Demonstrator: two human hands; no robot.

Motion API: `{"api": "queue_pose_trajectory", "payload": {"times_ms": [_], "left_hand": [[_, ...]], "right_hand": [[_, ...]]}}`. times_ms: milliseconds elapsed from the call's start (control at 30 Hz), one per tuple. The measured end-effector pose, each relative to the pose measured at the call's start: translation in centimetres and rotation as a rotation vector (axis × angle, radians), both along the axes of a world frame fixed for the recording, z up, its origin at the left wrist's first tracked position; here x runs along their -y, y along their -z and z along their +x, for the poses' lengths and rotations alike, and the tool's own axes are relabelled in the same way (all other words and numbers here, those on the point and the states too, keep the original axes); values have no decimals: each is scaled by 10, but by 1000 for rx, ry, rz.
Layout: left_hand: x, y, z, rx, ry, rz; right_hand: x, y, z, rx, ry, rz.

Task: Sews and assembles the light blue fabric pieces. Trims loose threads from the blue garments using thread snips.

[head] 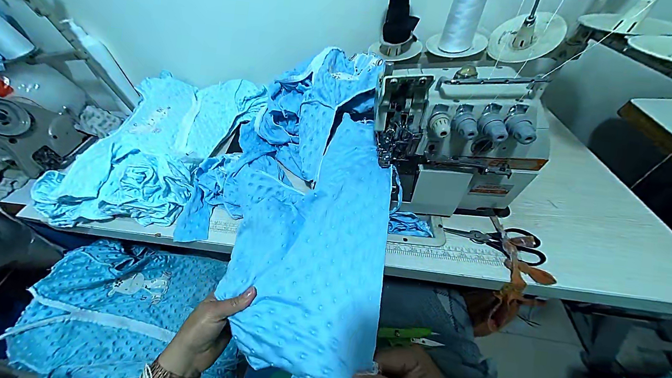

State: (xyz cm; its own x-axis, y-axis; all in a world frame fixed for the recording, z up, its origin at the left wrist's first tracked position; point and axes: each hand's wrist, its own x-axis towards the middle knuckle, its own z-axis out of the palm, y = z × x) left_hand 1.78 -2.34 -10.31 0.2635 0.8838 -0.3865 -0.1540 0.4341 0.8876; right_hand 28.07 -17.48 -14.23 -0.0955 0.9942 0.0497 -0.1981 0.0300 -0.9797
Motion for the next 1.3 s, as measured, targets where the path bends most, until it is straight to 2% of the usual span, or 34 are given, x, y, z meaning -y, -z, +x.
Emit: {"api": "queue_pose_trajectory", "payload": {"times_ms": [167,333,433,533,700,867,967,1300], "left_hand": [[-4,16,-10,-77,93,-43],[-17,18,-36,310,271,-195],[-21,26,-36,376,282,-255],[-23,33,-33,368,288,-253],[-17,38,-34,321,406,-178],[-7,38,-26,253,380,-121],[-15,37,-19,252,343,-91],[-63,7,16,55,242,84]], "right_hand": [[0,9,0,42,103,128],[-17,-5,-2,91,88,179],[-25,2,-7,83,95,91],[-20,0,-4,101,44,120],[-2,13,6,112,37,188],[12,19,18,80,64,194],[5,17,24,67,80,171],[-49,4,53,36,166,90]]}}
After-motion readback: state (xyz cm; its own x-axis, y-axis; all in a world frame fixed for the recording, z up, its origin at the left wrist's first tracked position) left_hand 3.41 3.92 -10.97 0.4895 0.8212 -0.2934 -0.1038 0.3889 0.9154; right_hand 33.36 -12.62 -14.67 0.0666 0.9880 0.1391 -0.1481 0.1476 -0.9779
